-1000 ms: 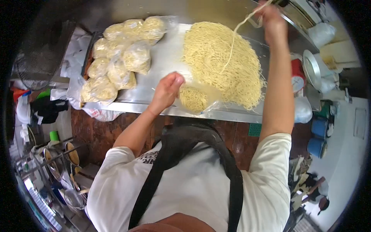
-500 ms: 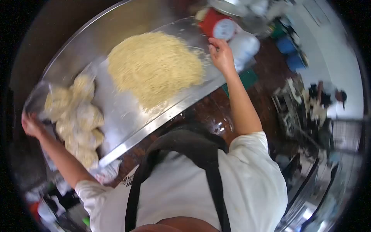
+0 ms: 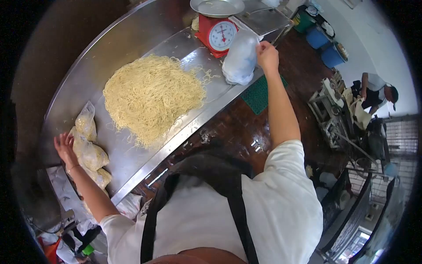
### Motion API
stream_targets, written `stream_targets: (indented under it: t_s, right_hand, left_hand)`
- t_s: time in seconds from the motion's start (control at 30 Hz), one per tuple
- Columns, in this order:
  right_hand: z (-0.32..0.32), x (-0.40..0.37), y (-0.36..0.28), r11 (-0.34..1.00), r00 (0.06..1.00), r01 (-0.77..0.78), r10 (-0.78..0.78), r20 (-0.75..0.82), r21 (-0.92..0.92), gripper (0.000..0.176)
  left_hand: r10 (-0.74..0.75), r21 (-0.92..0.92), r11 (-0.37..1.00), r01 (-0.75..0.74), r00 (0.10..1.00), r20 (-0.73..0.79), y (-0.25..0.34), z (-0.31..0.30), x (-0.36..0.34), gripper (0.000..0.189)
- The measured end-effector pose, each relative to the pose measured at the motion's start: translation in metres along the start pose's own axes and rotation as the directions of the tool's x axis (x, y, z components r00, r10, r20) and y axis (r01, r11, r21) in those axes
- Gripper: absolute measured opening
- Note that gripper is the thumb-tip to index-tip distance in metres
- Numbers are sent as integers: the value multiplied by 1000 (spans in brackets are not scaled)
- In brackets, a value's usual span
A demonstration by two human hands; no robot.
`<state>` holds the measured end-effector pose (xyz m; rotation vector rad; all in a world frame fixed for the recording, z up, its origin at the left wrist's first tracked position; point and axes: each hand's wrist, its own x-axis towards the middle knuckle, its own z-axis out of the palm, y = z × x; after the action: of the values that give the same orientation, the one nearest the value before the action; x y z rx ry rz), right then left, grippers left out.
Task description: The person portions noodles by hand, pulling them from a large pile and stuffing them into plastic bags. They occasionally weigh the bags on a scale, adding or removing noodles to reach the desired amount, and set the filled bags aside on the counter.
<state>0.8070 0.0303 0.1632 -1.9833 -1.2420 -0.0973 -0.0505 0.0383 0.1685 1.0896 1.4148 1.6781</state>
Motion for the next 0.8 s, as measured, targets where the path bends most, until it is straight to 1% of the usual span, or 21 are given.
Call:
stream_targets:
  t_s: [0.03,0.07,0.1,0.13,0.17,0.2,0.23,0.27,0.3,0.37,0.43,0.47,0.5,0.53,0.6,0.63,0.67,0.7,0.73,0.77,0.8]
  right_hand:
    - [-3,6,-5,995,996,40,-32,-88,92,31]
    - [-9,14,-10,969,994,-1,28,-105,246,22]
    - [-29,2,-61,664,983,-126,186,0,737,18]
    - [-38,-4,-81,472,994,-104,77,76,876,15]
    - [-41,-12,-94,247,992,-106,-46,121,963,12]
    - [-36,-30,-111,245,968,-81,-212,135,966,10]
    - [-32,-53,-132,237,917,-55,-373,144,970,8]
    - [-42,-76,-169,266,781,-8,-601,172,964,9]
    - [-30,-94,-183,356,618,285,-778,113,890,10]
    - [-16,-128,-217,235,315,395,-943,109,888,11]
    - [0,-149,-232,198,174,365,-975,142,910,11]
    - [5,-160,-237,185,107,353,-982,157,917,11]
    - [9,-167,-244,165,92,350,-986,141,922,12]
    - [13,-174,-251,178,84,333,-984,159,926,13]
    - [18,-185,-262,226,77,315,-974,212,922,15]
    - [19,-191,-269,262,41,312,-964,262,913,15]
    - [22,-194,-278,292,3,319,-952,307,901,16]
    - [27,-197,-289,315,-36,333,-938,346,889,16]
    - [33,-203,-297,332,-81,353,-920,383,874,17]
    - [40,-210,-305,348,-123,374,-900,417,860,18]
    - [49,-217,-312,359,-160,399,-879,450,844,20]
  left_hand:
    - [81,-49,996,-75,986,144,11,43,-39,64]
    - [-15,22,1000,11,985,172,13,78,-64,55]
    - [-117,120,988,100,982,148,24,126,-104,49]
    - [-216,86,976,202,953,214,31,165,-133,48]
    - [-263,59,965,257,920,290,34,199,-161,49]
    - [-300,-47,935,351,855,423,27,224,-179,55]
    - [-351,-67,896,440,792,499,31,248,-196,64]
    - [-360,-156,821,549,711,604,20,263,-201,73]
    - [-335,-179,755,631,605,722,14,272,-197,83]
    - [-393,-365,653,664,708,587,23,299,-191,92]
    - [-381,-402,633,661,719,582,36,289,-164,98]
    - [-331,-377,665,645,707,625,43,276,-151,95]
    - [-284,-348,693,632,682,674,49,263,-139,92]
    - [-229,-318,720,616,644,730,54,249,-129,89]
    - [-234,-159,854,496,638,734,59,219,-115,78]
    - [-239,-79,898,433,629,740,58,206,-113,73]
    - [-312,75,923,377,622,718,57,195,-111,63]
    - [-375,226,924,307,624,685,58,183,-110,53]
    - [-437,377,895,238,631,641,56,170,-107,44]
    - [-460,452,872,190,635,621,40,152,-99,31]
    - [-343,588,809,-2,811,474,18,130,-89,27]
